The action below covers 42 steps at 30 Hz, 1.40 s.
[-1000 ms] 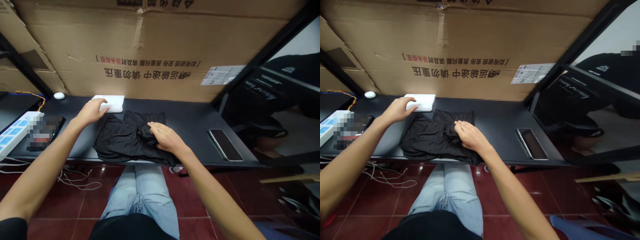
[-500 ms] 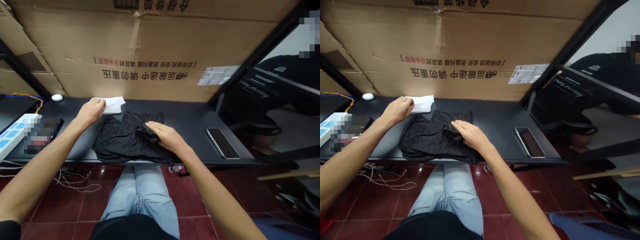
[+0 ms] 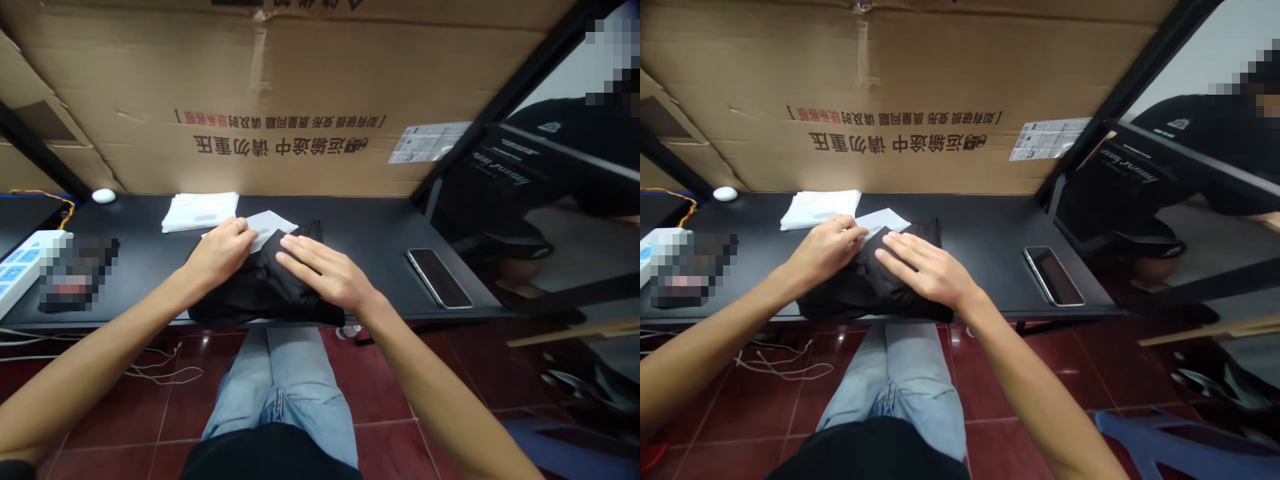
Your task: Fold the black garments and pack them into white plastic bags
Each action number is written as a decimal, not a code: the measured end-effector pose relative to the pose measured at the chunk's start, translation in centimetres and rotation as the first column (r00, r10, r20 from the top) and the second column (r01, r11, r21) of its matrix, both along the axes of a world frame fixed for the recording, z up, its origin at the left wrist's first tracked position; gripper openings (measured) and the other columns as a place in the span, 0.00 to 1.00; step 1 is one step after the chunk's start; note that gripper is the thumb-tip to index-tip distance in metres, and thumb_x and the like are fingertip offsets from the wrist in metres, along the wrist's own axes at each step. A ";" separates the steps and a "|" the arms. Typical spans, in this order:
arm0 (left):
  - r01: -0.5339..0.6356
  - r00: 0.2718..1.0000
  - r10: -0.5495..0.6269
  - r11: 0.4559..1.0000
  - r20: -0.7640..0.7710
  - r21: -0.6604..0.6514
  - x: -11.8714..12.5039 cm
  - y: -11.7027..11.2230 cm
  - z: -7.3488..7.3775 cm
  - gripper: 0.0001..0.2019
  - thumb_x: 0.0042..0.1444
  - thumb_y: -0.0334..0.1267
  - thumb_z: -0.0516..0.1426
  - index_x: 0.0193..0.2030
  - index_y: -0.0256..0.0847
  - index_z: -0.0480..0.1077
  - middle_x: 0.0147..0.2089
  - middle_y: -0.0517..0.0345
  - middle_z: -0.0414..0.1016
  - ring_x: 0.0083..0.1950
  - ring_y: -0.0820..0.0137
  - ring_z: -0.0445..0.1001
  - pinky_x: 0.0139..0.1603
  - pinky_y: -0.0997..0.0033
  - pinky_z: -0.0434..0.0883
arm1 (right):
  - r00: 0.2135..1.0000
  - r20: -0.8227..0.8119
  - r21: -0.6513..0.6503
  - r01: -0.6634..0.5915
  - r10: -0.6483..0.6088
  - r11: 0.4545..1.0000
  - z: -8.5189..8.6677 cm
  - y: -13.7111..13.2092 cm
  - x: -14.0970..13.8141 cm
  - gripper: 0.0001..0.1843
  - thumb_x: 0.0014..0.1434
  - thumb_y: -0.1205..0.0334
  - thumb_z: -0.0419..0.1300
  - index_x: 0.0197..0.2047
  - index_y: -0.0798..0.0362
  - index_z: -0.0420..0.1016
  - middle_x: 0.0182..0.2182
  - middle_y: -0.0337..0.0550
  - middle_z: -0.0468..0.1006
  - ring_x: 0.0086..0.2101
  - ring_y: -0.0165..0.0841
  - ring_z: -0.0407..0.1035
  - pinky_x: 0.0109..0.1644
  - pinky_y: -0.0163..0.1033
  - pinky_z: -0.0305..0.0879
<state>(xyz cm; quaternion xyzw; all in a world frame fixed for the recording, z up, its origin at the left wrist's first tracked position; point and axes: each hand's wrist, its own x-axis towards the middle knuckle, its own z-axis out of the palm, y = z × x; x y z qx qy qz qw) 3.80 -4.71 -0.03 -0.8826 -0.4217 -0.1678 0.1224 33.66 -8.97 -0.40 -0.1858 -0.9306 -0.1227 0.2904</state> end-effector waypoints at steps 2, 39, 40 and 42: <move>0.033 0.997 -0.030 0.999 0.075 -0.034 0.9 -1.0 0.2 0.15 0.75 0.32 0.50 0.48 0.42 0.79 0.48 0.48 0.78 0.48 0.61 0.76 0.49 0.62 0.75 | 0.995 0.078 0.025 -0.067 0.065 0.997 -0.1 -0.1 -0.5 0.27 0.78 0.74 0.55 0.77 0.57 0.68 0.75 0.59 0.70 0.78 0.43 0.56 0.79 0.55 0.65; -0.033 0.926 0.073 0.993 0.371 -0.113 3.1 -2.2 -0.4 0.08 0.70 0.30 0.56 0.49 0.42 0.75 0.47 0.51 0.78 0.48 0.62 0.79 0.50 0.61 0.76 | 0.790 0.256 -0.172 0.605 -0.558 0.778 -1.4 0.5 -4.0 0.31 0.74 0.73 0.48 0.76 0.52 0.67 0.65 0.60 0.80 0.59 0.47 0.77 0.48 0.43 0.82; -0.030 0.926 0.071 0.993 0.371 -0.115 3.1 -2.2 -0.4 0.08 0.69 0.29 0.56 0.49 0.43 0.75 0.47 0.52 0.78 0.48 0.62 0.79 0.50 0.62 0.75 | 0.781 0.274 -0.200 0.617 -0.561 0.761 -1.1 0.4 -4.3 0.30 0.72 0.72 0.51 0.75 0.53 0.67 0.64 0.61 0.80 0.59 0.48 0.77 0.48 0.45 0.82; -0.027 0.926 0.070 0.993 0.370 -0.119 3.0 -2.2 -0.4 0.09 0.68 0.28 0.56 0.49 0.43 0.75 0.47 0.52 0.78 0.48 0.61 0.79 0.50 0.62 0.75 | 0.789 0.311 -0.274 0.609 -0.530 0.745 -0.5 0.4 -4.7 0.31 0.71 0.69 0.56 0.75 0.53 0.66 0.65 0.62 0.79 0.61 0.52 0.76 0.50 0.47 0.82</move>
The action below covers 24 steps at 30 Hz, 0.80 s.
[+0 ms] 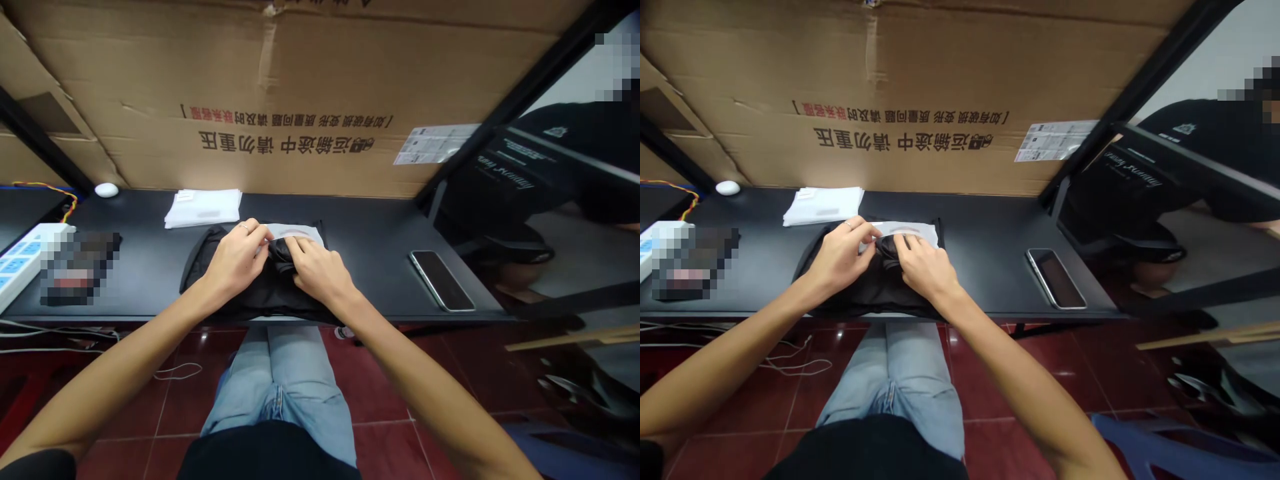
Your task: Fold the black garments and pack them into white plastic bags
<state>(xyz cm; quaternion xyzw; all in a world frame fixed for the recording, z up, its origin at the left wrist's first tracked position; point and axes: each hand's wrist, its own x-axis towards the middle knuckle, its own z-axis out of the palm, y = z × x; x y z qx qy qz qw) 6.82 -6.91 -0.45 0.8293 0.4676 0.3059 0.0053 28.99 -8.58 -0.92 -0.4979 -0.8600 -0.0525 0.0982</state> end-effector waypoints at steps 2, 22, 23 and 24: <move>0.006 1.000 -0.006 1.000 0.013 -0.005 -0.1 0.0 0.0 0.09 0.69 0.29 0.55 0.49 0.43 0.76 0.47 0.52 0.78 0.47 0.62 0.79 0.49 0.63 0.75 | 0.998 -0.025 -0.054 -0.060 0.059 0.997 0.4 0.0 -0.1 0.33 0.70 0.64 0.60 0.76 0.53 0.64 0.67 0.62 0.77 0.65 0.55 0.72 0.53 0.50 0.82; 0.016 0.995 -0.013 0.999 0.098 -0.031 -0.6 0.7 -0.7 0.08 0.73 0.37 0.56 0.49 0.43 0.78 0.47 0.53 0.78 0.44 0.65 0.79 0.48 0.64 0.75 | 0.996 0.057 0.126 -0.074 0.067 0.989 -1.4 1.0 -1.4 0.30 0.76 0.72 0.47 0.77 0.63 0.65 0.71 0.69 0.73 0.69 0.55 0.69 0.73 0.64 0.66; 0.012 0.996 -0.009 0.999 0.090 -0.035 -0.5 0.6 -0.8 0.08 0.73 0.37 0.56 0.49 0.44 0.78 0.47 0.53 0.78 0.44 0.64 0.79 0.48 0.64 0.75 | 0.996 0.060 0.129 -0.068 0.060 0.989 -1.7 1.2 -1.5 0.29 0.75 0.73 0.48 0.76 0.63 0.67 0.70 0.69 0.75 0.68 0.54 0.70 0.73 0.62 0.66; 0.006 0.997 -0.003 0.999 0.083 -0.040 -0.5 0.5 -0.8 0.08 0.73 0.37 0.56 0.50 0.44 0.78 0.47 0.53 0.78 0.44 0.64 0.79 0.49 0.63 0.75 | 0.996 0.064 0.135 -0.070 0.061 0.988 -1.9 1.3 -1.7 0.29 0.75 0.73 0.48 0.75 0.65 0.69 0.68 0.70 0.76 0.67 0.53 0.72 0.73 0.60 0.67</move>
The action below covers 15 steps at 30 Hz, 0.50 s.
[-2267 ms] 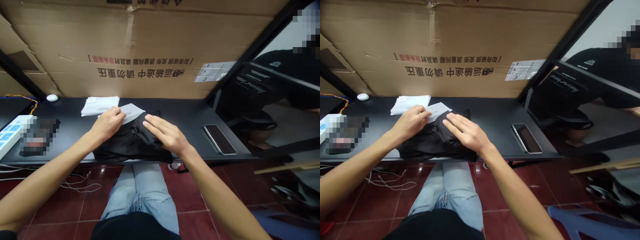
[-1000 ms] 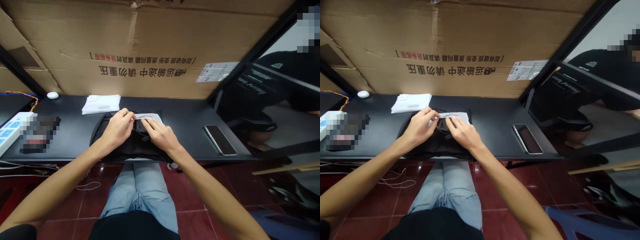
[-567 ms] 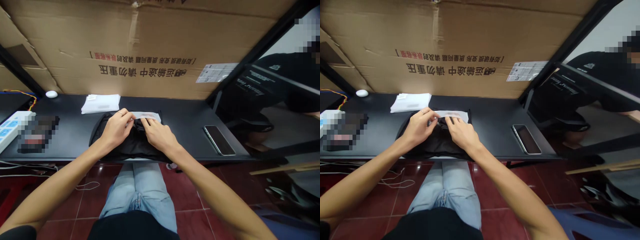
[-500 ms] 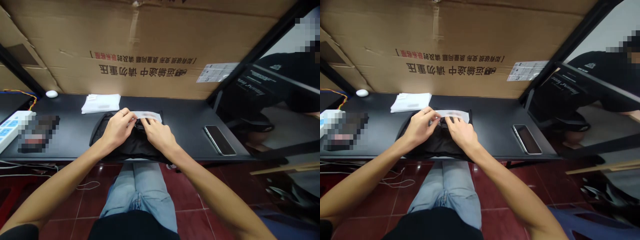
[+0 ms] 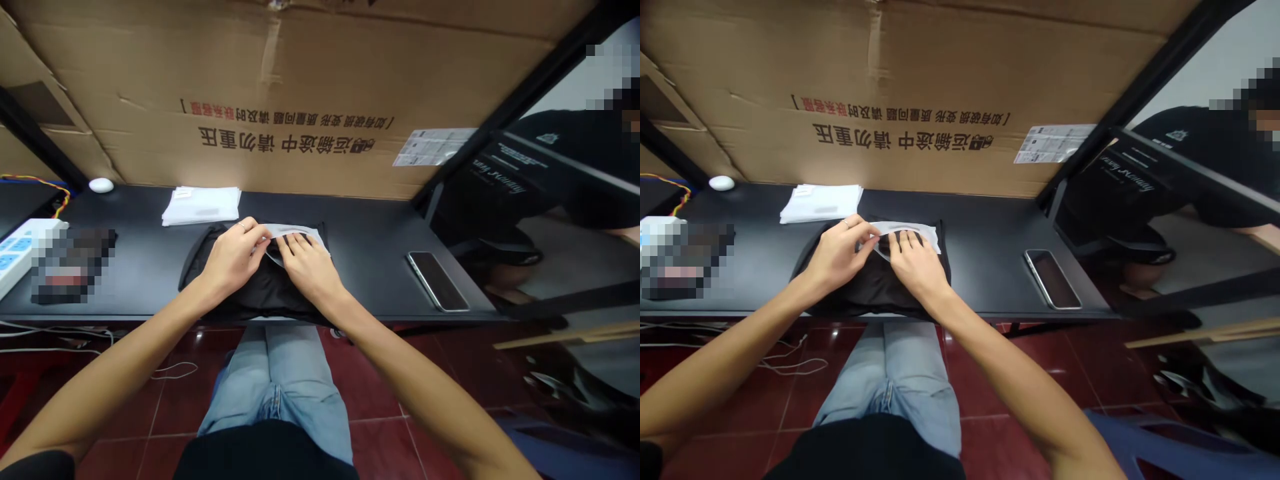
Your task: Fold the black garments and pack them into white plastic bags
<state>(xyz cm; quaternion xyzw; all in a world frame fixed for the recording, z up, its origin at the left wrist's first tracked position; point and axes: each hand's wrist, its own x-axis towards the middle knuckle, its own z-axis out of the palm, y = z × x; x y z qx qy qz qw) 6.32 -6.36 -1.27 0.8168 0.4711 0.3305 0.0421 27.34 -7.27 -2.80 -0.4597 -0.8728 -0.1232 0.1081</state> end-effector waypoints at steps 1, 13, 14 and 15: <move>-0.005 1.000 0.004 1.000 -0.005 -0.006 0.0 -0.1 0.0 0.08 0.73 0.37 0.56 0.50 0.44 0.78 0.48 0.53 0.79 0.44 0.64 0.80 0.49 0.63 0.75 | 1.000 0.004 0.012 -0.013 0.013 1.000 -0.2 0.1 -0.1 0.28 0.75 0.74 0.48 0.73 0.66 0.71 0.67 0.70 0.77 0.66 0.52 0.73 0.72 0.57 0.68; -0.271 0.960 0.231 0.908 -0.157 -0.320 -3.2 -0.3 0.5 0.26 0.71 0.62 0.54 0.30 0.45 0.75 0.30 0.51 0.80 0.33 0.58 0.77 0.36 0.63 0.64 | 0.886 -0.440 0.058 -0.135 0.147 0.989 2.6 0.5 1.0 0.23 0.81 0.55 0.48 0.58 0.53 0.83 0.56 0.55 0.86 0.57 0.45 0.79 0.65 0.50 0.75; -0.254 0.964 0.201 0.893 -0.176 -0.372 -3.5 -0.1 0.4 0.27 0.72 0.60 0.53 0.28 0.45 0.75 0.28 0.50 0.79 0.32 0.57 0.77 0.36 0.63 0.63 | 0.884 -0.443 -0.002 -0.166 0.148 0.986 2.3 1.4 0.7 0.25 0.81 0.55 0.47 0.65 0.54 0.80 0.64 0.55 0.82 0.65 0.46 0.74 0.71 0.54 0.70; -0.217 0.972 0.156 0.878 -0.174 -0.427 -3.7 0.2 0.2 0.27 0.72 0.58 0.53 0.27 0.45 0.75 0.27 0.51 0.79 0.32 0.58 0.77 0.35 0.64 0.63 | 0.894 -0.422 -0.078 -0.201 0.150 0.977 1.8 2.2 0.4 0.27 0.82 0.54 0.45 0.70 0.54 0.76 0.70 0.56 0.77 0.71 0.46 0.68 0.76 0.57 0.66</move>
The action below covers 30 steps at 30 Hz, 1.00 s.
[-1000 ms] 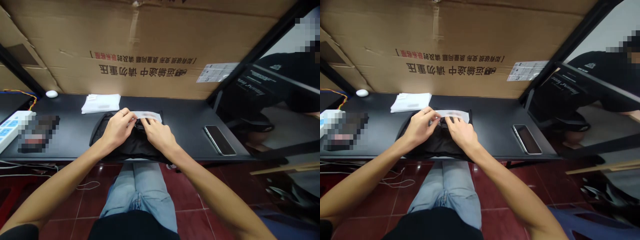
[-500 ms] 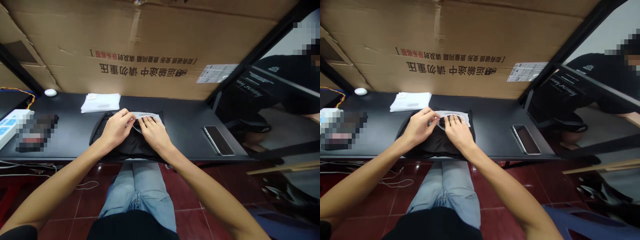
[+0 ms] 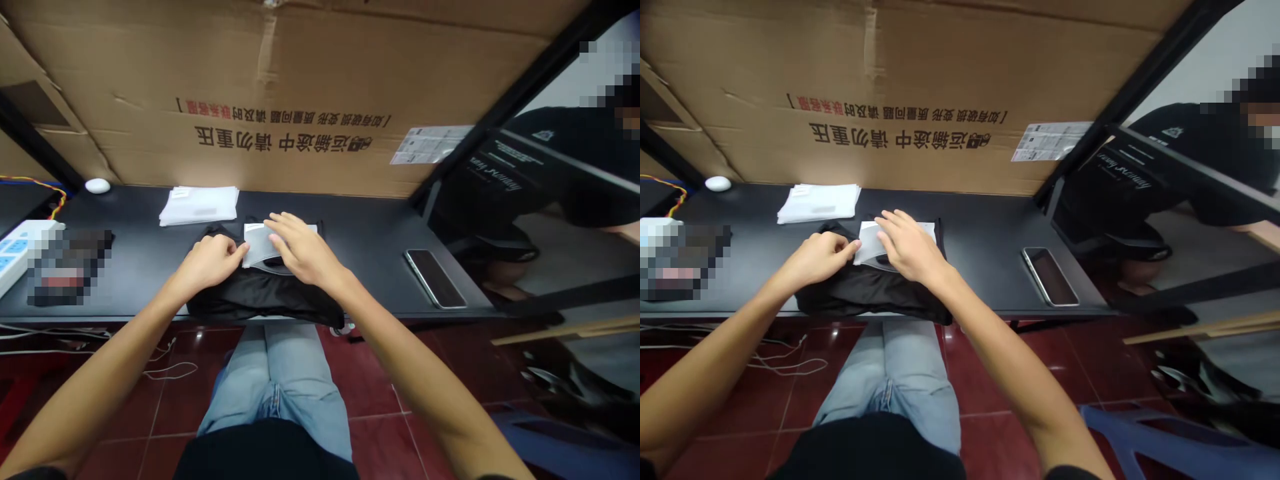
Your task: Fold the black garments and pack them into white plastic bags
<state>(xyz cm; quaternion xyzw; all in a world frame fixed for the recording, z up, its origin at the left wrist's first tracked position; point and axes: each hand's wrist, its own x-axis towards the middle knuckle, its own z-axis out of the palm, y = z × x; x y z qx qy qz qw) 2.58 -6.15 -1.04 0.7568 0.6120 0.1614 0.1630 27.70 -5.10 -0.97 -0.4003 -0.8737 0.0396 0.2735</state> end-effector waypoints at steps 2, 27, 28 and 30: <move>0.089 0.994 -0.081 0.990 0.074 -0.108 -0.4 0.6 -0.3 0.25 0.71 0.55 0.53 0.27 0.44 0.76 0.27 0.53 0.80 0.30 0.61 0.76 0.35 0.65 0.64 | 0.994 0.097 -0.140 -0.026 0.040 0.990 -1.3 1.1 -0.6 0.30 0.82 0.53 0.43 0.77 0.55 0.69 0.76 0.57 0.69 0.77 0.49 0.60 0.79 0.63 0.59; 0.294 0.926 -0.231 0.937 0.298 -0.188 -0.5 0.9 -0.7 0.16 0.67 0.43 0.50 0.27 0.44 0.61 0.26 0.60 0.68 0.29 0.68 0.63 0.33 0.67 0.58 | 0.946 0.294 0.526 -0.277 0.133 0.804 -3.1 -0.8 -3.5 0.17 0.79 0.67 0.55 0.37 0.51 0.78 0.35 0.43 0.81 0.38 0.38 0.69 0.51 0.48 0.67; 0.286 0.926 -0.221 0.940 0.307 -0.185 -0.4 0.8 -0.8 0.16 0.67 0.43 0.50 0.27 0.44 0.61 0.26 0.60 0.67 0.29 0.68 0.63 0.33 0.67 0.57 | 0.947 0.294 0.550 -0.279 0.130 0.787 -3.1 -0.7 -3.5 0.17 0.79 0.67 0.56 0.36 0.51 0.77 0.34 0.43 0.81 0.37 0.37 0.68 0.51 0.48 0.67; 0.271 0.924 -0.202 0.945 0.326 -0.181 -0.3 0.6 -0.8 0.16 0.67 0.44 0.51 0.27 0.44 0.61 0.26 0.61 0.66 0.29 0.69 0.61 0.32 0.67 0.56 | 0.949 0.288 0.581 -0.282 0.131 0.764 -3.0 -0.6 -3.3 0.18 0.78 0.67 0.56 0.34 0.50 0.76 0.34 0.42 0.80 0.36 0.37 0.67 0.50 0.48 0.68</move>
